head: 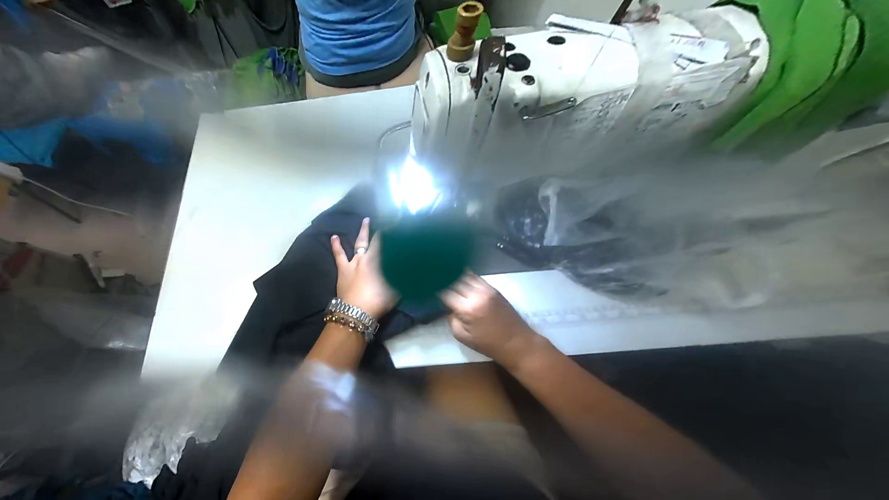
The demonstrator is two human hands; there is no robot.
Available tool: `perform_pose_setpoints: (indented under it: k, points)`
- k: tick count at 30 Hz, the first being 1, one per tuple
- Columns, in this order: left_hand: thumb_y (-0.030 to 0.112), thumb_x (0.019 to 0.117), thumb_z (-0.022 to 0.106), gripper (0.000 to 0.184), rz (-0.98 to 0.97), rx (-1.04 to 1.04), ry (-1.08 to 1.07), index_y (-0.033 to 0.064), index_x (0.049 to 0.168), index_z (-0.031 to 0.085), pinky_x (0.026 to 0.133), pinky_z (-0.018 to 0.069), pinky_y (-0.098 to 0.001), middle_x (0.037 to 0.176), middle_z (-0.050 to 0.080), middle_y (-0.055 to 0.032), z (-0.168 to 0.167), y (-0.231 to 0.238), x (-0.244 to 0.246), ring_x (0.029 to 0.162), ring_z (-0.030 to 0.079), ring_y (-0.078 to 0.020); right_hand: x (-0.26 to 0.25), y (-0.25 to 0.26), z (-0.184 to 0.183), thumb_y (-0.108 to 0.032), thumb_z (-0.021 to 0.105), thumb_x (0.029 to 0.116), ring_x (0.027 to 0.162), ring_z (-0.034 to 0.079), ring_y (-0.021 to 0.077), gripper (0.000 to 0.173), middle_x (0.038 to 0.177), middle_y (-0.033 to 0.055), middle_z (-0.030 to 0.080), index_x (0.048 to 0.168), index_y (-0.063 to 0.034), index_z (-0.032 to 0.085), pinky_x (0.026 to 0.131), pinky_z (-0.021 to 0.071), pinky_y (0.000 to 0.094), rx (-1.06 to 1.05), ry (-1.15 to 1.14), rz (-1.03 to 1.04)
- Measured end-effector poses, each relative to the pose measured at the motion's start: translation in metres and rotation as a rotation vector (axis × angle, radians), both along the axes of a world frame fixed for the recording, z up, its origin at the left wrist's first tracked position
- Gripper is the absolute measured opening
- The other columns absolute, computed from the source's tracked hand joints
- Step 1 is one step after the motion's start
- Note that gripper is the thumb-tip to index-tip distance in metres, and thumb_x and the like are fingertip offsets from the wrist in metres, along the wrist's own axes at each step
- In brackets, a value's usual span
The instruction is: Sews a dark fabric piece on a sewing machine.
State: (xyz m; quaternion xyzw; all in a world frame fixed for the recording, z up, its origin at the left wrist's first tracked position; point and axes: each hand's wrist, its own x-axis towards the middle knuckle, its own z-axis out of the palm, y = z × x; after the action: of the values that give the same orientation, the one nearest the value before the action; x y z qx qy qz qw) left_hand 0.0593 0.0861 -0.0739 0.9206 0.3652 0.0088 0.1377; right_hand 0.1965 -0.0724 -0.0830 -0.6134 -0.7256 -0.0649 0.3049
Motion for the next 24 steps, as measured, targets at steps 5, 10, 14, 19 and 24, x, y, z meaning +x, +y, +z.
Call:
perform_pose_setpoints:
  k: [5, 10, 14, 19, 24]
  points:
    - [0.067, 0.1018, 0.035, 0.066, -0.005, 0.053, 0.012, 0.0367, 0.16, 0.036, 0.118, -0.0012, -0.0755, 0.169, 0.029, 0.0069, -0.005, 0.027, 0.014, 0.159, 0.016, -0.0263, -0.001, 0.019, 0.011, 0.005, 0.058, 0.0804, 0.114, 0.07, 0.0388, 0.028, 0.113, 0.0231, 0.074, 0.103, 0.009, 0.074, 0.106, 0.0499, 0.0526, 0.002, 0.056, -0.054]
    - [0.025, 0.0967, 0.05, 0.057, -0.098, -0.007, -0.09, 0.0222, 0.154, 0.05, 0.12, 0.0001, -0.0733, 0.163, 0.042, -0.0008, -0.002, 0.052, 0.018, 0.157, 0.025, -0.0284, -0.001, 0.035, 0.009, 0.002, 0.062, 0.0875, 0.121, 0.066, 0.0397, 0.028, 0.12, 0.0231, 0.072, 0.112, 0.0085, 0.073, 0.11, 0.0475, 0.0519, -0.048, 0.062, -0.122]
    - [-0.012, 0.0818, 0.062, 0.04, -0.123, 0.059, -0.246, 0.002, 0.118, 0.072, 0.112, 0.0403, -0.0519, 0.117, 0.07, -0.0185, 0.04, 0.024, -0.012, 0.126, 0.055, -0.0413, 0.0, 0.039, 0.008, 0.002, 0.064, 0.0879, 0.122, 0.065, 0.0403, 0.029, 0.121, 0.0238, 0.072, 0.115, 0.0083, 0.072, 0.11, 0.0472, 0.0516, -0.065, 0.043, -0.139]
    - [-0.003, 0.0886, 0.064, 0.017, -0.29, 0.18, -0.11, 0.0047, 0.085, 0.078, 0.119, 0.021, -0.0694, 0.11, 0.073, -0.0151, 0.088, -0.047, -0.059, 0.131, 0.052, -0.0443, -0.005, 0.033, 0.02, -0.003, 0.064, 0.0891, 0.12, 0.066, 0.0432, 0.027, 0.122, 0.025, 0.071, 0.113, 0.0052, 0.075, 0.105, 0.0495, 0.0559, -0.07, 0.069, -0.101]
    - [0.021, 0.093, 0.057, 0.023, -0.32, 0.138, -0.314, 0.01, 0.09, 0.078, 0.118, 0.0102, -0.0758, 0.118, 0.075, -0.007, 0.081, -0.075, -0.045, 0.139, 0.053, -0.0339, -0.027, -0.005, 0.022, -0.001, 0.062, 0.0857, 0.106, 0.072, 0.0336, 0.013, 0.101, 0.0184, 0.075, 0.09, 0.0033, 0.073, 0.11, 0.0434, 0.0573, 0.126, 0.072, 0.062]
